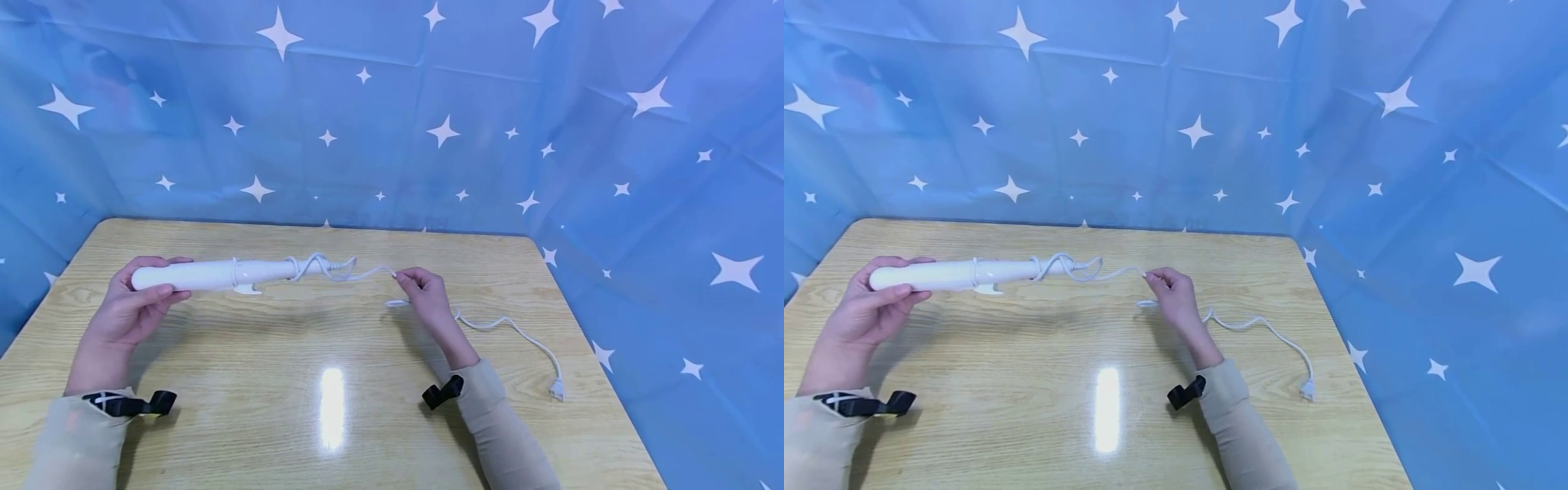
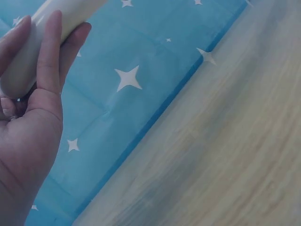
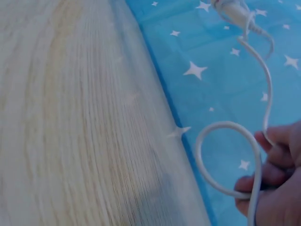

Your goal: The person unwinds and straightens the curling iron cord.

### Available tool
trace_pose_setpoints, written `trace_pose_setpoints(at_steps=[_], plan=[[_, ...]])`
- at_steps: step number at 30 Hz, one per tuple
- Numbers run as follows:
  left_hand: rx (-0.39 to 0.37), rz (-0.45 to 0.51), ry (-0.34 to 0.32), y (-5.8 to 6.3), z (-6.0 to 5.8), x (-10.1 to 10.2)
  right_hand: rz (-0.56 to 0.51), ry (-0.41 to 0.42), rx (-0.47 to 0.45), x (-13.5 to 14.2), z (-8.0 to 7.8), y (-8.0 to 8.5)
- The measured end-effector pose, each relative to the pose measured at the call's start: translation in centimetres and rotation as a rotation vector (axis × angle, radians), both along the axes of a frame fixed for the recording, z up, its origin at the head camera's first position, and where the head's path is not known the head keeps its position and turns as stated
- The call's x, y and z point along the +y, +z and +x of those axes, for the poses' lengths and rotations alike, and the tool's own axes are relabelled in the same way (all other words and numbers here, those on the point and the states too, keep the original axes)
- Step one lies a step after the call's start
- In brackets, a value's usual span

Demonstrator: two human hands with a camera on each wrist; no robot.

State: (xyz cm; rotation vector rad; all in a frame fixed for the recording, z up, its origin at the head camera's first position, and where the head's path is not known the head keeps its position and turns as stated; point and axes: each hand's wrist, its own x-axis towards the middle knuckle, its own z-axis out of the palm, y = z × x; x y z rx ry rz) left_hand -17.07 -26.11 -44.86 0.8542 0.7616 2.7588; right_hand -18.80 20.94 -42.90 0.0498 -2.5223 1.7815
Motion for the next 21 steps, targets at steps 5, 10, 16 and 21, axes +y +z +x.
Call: trace_pose_setpoints(at_steps=[5,10,16,21], plan=[[0.055,0.049,-0.055,0.6,-0.2,-0.7,-0.098,-0.091,-0.01,0.6,-0.5,-0.2],[0.074,0.052,-0.082,1.1,-0.4,-0.7,-0.164,0.005,-0.01,0.6,-0.5,-0.5],[0.054,0.037,-0.06,0.8,-0.1,-0.6,-0.189,0.145,-0.007,-0.3,-0.3,-0.8],[0.045,-0.006,-0.04,0.7,0.3,-0.7,-0.251,0.215,-0.012,-1.1,-0.1,-0.8]])
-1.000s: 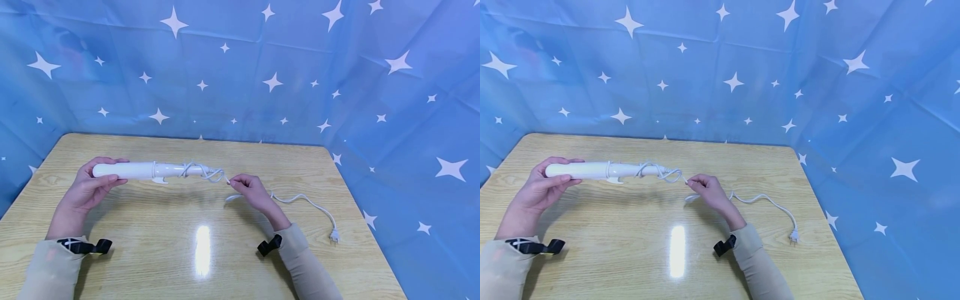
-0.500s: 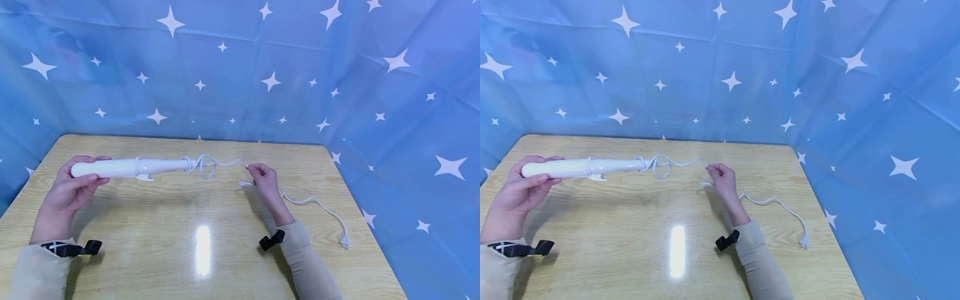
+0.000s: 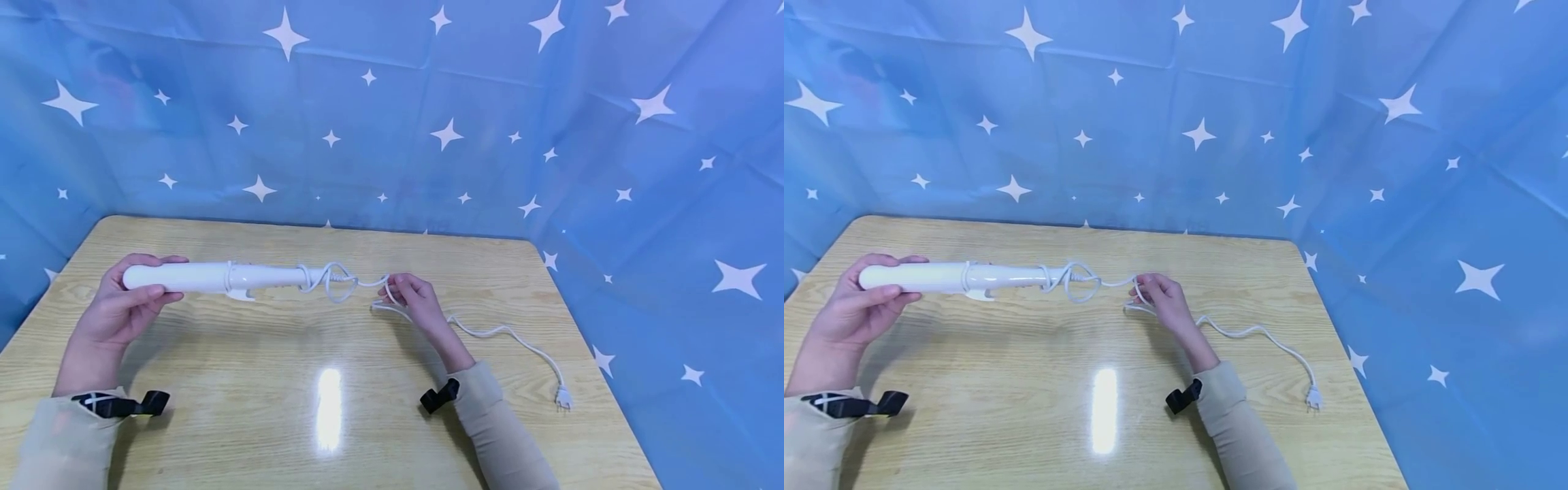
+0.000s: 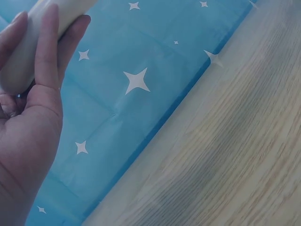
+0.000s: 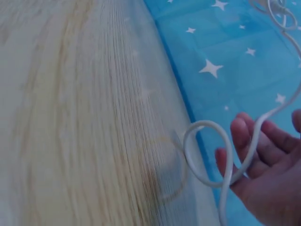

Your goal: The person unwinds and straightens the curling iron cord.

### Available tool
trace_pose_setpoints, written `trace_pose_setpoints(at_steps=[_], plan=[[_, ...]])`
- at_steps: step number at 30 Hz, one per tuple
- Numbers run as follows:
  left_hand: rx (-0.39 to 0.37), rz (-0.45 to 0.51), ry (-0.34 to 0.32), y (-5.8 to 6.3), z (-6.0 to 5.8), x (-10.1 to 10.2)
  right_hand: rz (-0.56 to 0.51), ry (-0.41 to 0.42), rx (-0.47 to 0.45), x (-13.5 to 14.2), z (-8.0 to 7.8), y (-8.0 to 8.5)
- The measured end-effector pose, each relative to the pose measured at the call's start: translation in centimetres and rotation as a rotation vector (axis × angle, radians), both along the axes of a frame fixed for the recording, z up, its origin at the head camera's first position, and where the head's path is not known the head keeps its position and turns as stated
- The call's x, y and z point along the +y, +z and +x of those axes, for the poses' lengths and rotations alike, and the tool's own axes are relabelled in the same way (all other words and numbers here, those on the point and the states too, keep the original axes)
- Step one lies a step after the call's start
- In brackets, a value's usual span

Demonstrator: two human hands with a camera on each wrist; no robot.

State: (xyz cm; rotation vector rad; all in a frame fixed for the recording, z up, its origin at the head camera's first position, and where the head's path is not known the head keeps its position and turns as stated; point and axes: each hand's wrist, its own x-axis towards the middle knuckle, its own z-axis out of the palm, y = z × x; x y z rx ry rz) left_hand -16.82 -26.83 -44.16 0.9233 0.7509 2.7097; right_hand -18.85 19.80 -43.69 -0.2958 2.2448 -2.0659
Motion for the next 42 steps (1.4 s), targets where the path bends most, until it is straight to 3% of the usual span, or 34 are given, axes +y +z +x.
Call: trace_pose_setpoints(at_steps=[6,12,16,21,26,33,39,42], plan=[[0.002,-0.085,0.036,0.1,0.1,0.2,-0.004,0.079,0.036,-0.3,0.1,0.3],[-0.012,-0.123,0.062,0.0,0.2,0.3,0.119,0.124,0.127,-0.5,0.6,1.0],[-0.038,-0.125,0.072,-0.2,0.2,0.2,0.182,0.124,0.206,-0.4,1.0,1.1],[-0.068,-0.124,0.086,-0.4,0.1,0.1,0.152,0.103,0.299,-0.4,1.2,0.7],[-0.065,-0.106,0.101,-0.5,0.1,0.1,0.186,0.12,0.299,-0.3,1.4,0.5],[-0.075,-0.088,0.129,-0.5,0.2,-0.4,0.257,0.019,0.286,0.4,1.8,0.9],[-0.068,-0.057,0.115,-0.7,0.6,-1.1,0.17,-0.051,0.288,1.3,2.5,3.5],[-0.071,-0.032,0.1,-0.7,0.6,-1.3,0.136,-0.084,0.273,2.1,2.5,3.8]])
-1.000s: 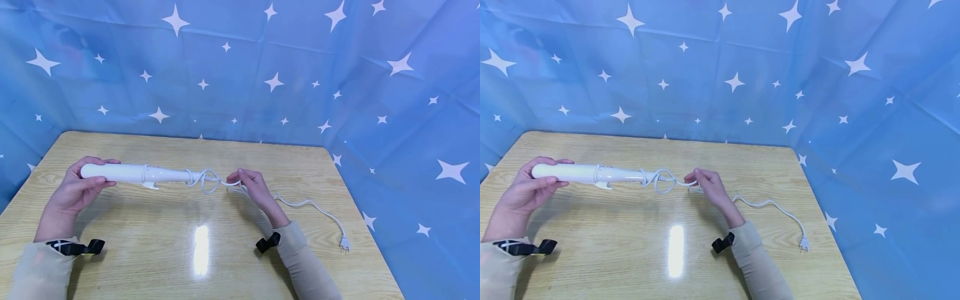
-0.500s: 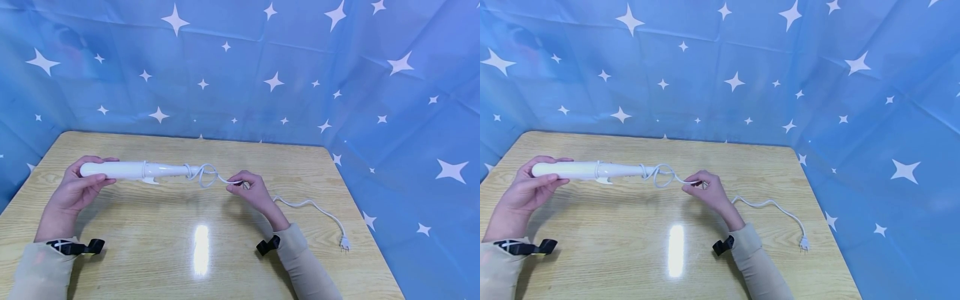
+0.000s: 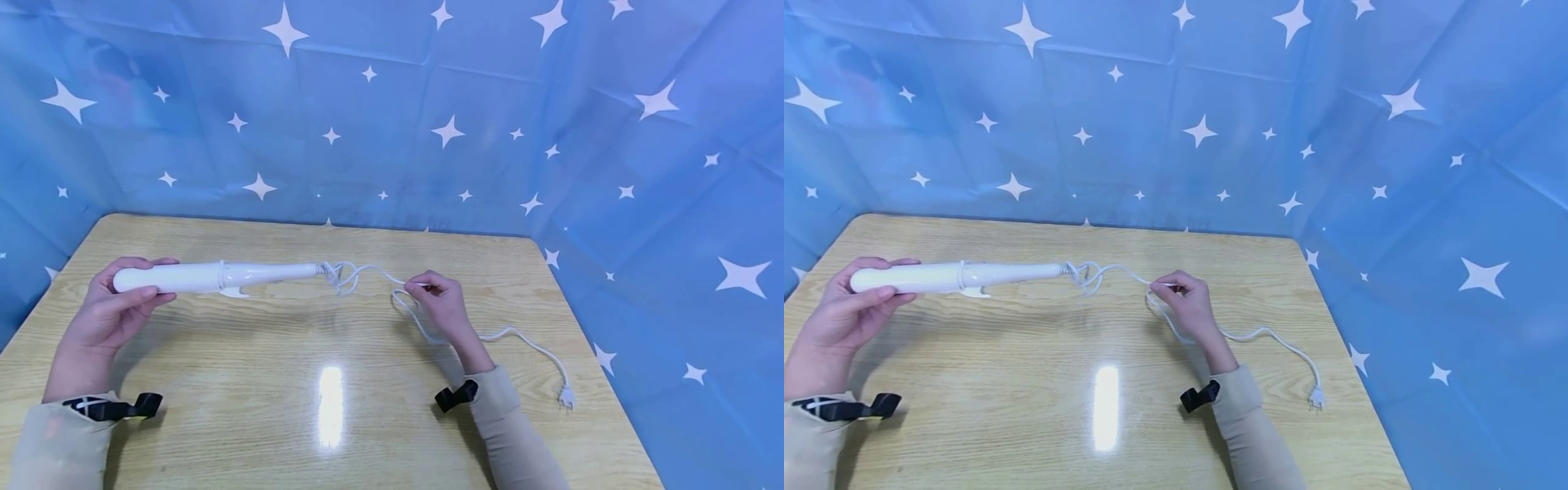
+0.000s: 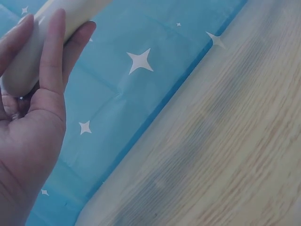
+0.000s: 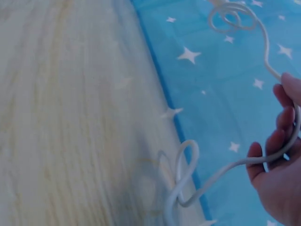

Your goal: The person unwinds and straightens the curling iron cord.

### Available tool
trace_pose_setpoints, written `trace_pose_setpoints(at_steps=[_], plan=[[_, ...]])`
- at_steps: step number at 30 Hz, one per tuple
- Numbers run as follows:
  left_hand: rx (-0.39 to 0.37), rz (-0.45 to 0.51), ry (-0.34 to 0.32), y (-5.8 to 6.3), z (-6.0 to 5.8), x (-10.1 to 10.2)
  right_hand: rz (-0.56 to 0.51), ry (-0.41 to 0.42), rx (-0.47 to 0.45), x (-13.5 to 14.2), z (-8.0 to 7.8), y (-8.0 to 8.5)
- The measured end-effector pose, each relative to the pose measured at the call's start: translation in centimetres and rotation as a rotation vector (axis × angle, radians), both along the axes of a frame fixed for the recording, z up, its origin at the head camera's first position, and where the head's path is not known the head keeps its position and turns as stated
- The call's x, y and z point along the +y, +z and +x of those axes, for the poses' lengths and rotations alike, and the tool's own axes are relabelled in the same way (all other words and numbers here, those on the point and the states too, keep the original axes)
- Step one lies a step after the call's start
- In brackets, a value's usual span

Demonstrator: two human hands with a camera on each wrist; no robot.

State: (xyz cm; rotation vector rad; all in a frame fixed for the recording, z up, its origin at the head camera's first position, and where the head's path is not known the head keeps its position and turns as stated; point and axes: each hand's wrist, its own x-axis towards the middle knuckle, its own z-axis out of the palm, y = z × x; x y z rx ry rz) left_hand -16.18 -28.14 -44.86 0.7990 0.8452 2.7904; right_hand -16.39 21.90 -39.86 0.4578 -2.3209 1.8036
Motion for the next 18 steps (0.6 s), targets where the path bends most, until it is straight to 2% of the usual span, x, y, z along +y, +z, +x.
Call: trace_pose_setpoints(at_steps=[7,11,14,18], plan=[[0.023,0.022,-0.035,-0.1,-0.1,-0.2,-0.005,-0.004,-0.063,1.1,0.1,-0.1],[0.015,0.012,-0.035,-0.2,0.0,-0.1,0.008,0.004,-0.095,1.5,-0.3,-1.3],[0.004,0.012,-0.026,-0.2,0.0,0.1,0.032,0.006,-0.079,1.7,-0.8,-2.6],[-0.012,0.014,-0.016,-0.2,0.0,0.2,0.136,0.009,-0.006,1.6,-0.9,-3.3]])
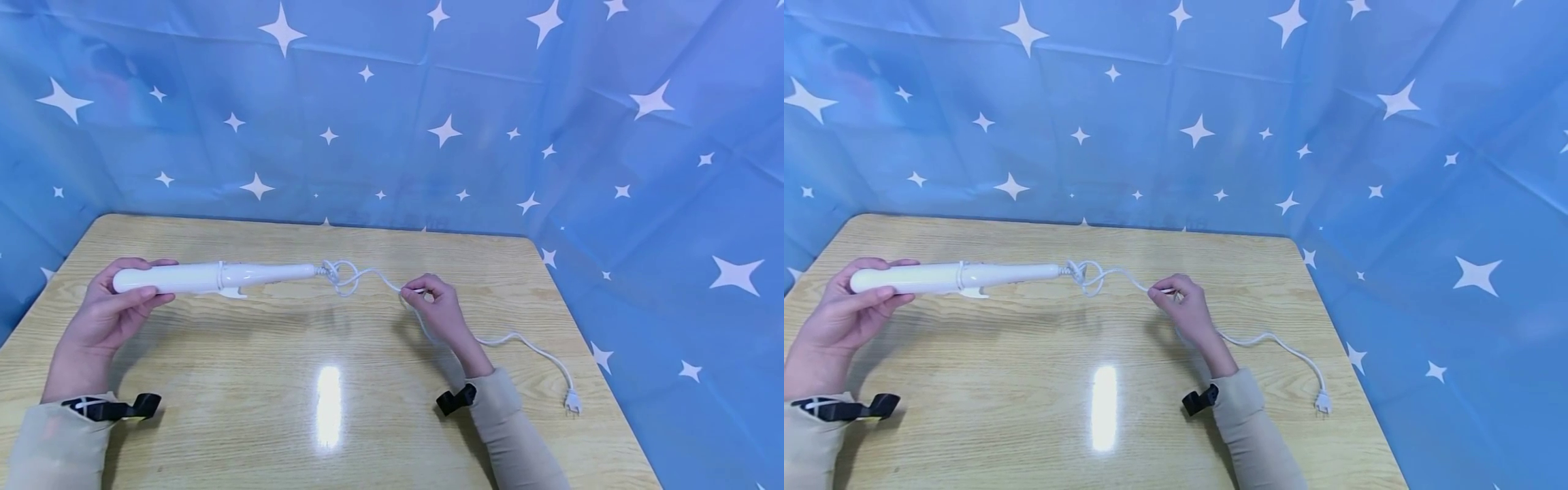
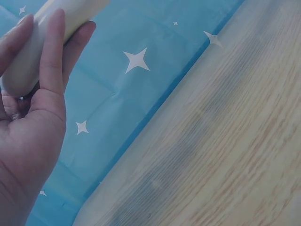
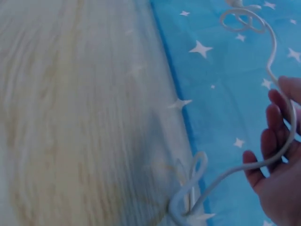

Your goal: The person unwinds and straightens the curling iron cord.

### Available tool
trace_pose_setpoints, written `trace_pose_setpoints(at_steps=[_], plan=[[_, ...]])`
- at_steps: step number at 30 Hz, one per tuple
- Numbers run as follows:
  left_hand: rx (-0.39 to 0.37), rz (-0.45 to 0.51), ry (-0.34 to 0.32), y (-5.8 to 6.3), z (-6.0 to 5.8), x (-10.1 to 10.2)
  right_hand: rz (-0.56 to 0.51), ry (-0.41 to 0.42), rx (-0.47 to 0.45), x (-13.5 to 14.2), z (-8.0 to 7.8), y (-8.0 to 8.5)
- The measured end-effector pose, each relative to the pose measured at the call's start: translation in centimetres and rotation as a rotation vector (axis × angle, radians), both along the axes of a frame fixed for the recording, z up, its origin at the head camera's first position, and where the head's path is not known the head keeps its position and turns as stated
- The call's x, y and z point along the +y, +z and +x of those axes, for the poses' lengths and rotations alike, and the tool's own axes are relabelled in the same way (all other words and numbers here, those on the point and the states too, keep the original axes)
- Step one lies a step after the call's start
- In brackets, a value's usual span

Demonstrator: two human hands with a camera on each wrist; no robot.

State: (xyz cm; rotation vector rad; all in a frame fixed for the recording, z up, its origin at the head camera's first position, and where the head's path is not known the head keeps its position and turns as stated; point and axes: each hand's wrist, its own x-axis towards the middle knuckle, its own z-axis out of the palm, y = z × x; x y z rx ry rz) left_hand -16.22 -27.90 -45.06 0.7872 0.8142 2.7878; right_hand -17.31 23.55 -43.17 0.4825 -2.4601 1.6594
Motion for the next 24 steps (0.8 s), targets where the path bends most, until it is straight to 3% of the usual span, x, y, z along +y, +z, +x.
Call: trace_pose_setpoints(at_steps=[10,16,20,24], plan=[[-0.01,-0.027,0.011,0.0,0.0,0.1,0.272,0.019,0.105,-0.7,-0.3,-0.6],[0.016,-0.167,0.057,0.1,0.1,0.5,0.494,0.076,0.239,-1.7,0.1,-0.2],[0.005,-0.274,0.101,0.4,0.2,0.9,0.498,0.147,0.125,-2.8,0.6,0.6],[-0.003,-0.329,0.111,0.6,0.2,1.2,0.408,0.232,-0.04,-3.6,0.6,0.9]])
